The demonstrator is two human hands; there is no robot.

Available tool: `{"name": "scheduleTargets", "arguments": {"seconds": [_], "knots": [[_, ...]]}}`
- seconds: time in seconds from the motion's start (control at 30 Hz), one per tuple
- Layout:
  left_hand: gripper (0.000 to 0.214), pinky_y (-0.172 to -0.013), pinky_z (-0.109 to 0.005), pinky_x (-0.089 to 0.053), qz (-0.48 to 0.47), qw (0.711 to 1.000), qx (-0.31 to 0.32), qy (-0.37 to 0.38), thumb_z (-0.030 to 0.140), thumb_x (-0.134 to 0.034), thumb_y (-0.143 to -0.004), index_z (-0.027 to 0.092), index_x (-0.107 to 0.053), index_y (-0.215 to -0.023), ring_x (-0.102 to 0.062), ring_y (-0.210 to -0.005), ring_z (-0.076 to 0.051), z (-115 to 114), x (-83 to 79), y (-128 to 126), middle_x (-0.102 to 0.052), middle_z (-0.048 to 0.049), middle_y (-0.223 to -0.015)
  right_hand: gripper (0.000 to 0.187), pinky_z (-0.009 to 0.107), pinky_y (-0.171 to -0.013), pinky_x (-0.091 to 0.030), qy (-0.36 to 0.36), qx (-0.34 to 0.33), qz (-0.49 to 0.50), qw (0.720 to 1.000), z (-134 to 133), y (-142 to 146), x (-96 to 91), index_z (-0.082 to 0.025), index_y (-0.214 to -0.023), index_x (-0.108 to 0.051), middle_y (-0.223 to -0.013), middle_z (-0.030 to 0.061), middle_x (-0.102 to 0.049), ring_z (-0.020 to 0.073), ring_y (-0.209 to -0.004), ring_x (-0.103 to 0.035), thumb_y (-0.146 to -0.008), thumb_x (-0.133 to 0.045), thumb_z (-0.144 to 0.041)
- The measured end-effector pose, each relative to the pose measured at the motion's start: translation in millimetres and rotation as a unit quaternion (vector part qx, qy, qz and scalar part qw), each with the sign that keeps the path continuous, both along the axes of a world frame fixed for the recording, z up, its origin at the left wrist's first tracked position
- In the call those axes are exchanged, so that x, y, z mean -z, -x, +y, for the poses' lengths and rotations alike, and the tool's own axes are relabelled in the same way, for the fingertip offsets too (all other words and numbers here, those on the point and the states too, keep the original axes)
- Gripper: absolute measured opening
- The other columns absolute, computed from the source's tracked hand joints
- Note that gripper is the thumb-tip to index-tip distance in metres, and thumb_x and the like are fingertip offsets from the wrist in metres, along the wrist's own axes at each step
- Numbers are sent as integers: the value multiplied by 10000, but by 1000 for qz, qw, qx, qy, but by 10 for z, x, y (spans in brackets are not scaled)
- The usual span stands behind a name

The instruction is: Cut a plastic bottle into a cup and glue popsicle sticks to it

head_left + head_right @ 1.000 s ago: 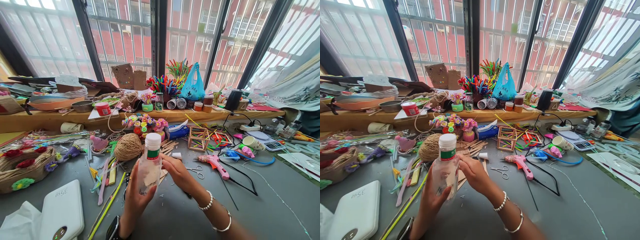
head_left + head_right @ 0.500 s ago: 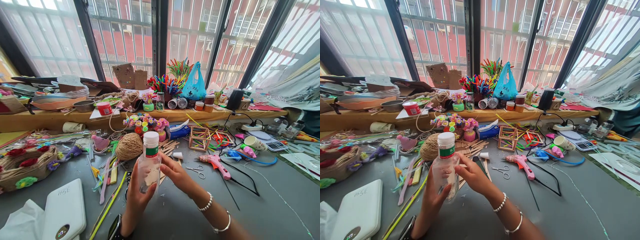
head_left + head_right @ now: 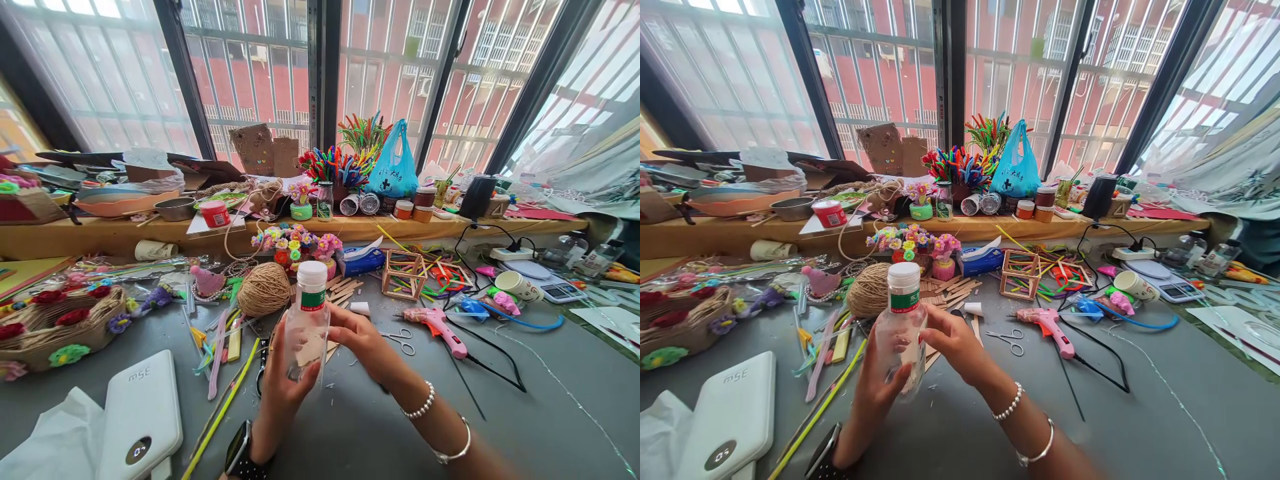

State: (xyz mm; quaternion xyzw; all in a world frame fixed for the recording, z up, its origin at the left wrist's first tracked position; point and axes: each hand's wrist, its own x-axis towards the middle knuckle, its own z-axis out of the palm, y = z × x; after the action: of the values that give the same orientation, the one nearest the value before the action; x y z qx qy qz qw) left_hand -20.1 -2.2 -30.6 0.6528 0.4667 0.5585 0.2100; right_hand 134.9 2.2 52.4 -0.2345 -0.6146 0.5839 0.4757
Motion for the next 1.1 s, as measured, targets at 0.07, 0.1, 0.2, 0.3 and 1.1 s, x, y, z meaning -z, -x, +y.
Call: {"name": "scheduleTargets", "arguments": {"seconds": [0.07,0.1,0.2,0.3,1.1], "knots": [[756,-916,-480,-375,24,1000,12,-2,408,-574,-704,204,-210,-1335,-421,-1159,-313,-14,-28,-18,-414,-138,-1292,358,339,-917,-377,20,72,7,997,12,59,73,-232,-1132,-551,-1091,9,-600,179,-1017,-525,-781,-485,-209],[750,-914,-474,-376,35,999,18,-6,405,-569,-709,205,-208,-1335,-421,-1158,-308,-19,-40,-26,-409,-139,-1295,333,342,-898,-393,33,109,12,993,22,82,108,-226,-1099,-574,-1063,13,-613,177,-983,-542,-782,-471,-211],[705,-860,-435,-424,17,999,40,6,399,-534,-741,216,-199,-1334,-520,-1032,-260,-19,-65,-35,-432,-138,-1266,317,348,-825,-440,71,117,8,991,56,86,154,-198,-1066,-590,-1029,43,-626,177,-914,-574,-798,-433,-259],[674,-804,-401,-460,-2,999,46,25,380,-511,-766,232,-183,-1336,-573,-891,-203,-9,-86,-31,-469,-128,-1213,307,338,-781,-454,43,150,-102,983,74,-12,84,-179,-1018,-613,-1001,66,-637,182,-889,-583,-791,-450,-305],[748,-875,-408,-429,200,966,-78,-142,363,-621,-699,222,-229,-1320,-465,-1093,-265,4,-180,-63,-447,-129,-1175,156,229,-570,-408,-45,122,-401,907,-45,-355,-246,-156,-757,-598,-640,13,-616,127,-601,-557,-778,-460,-225]]}}
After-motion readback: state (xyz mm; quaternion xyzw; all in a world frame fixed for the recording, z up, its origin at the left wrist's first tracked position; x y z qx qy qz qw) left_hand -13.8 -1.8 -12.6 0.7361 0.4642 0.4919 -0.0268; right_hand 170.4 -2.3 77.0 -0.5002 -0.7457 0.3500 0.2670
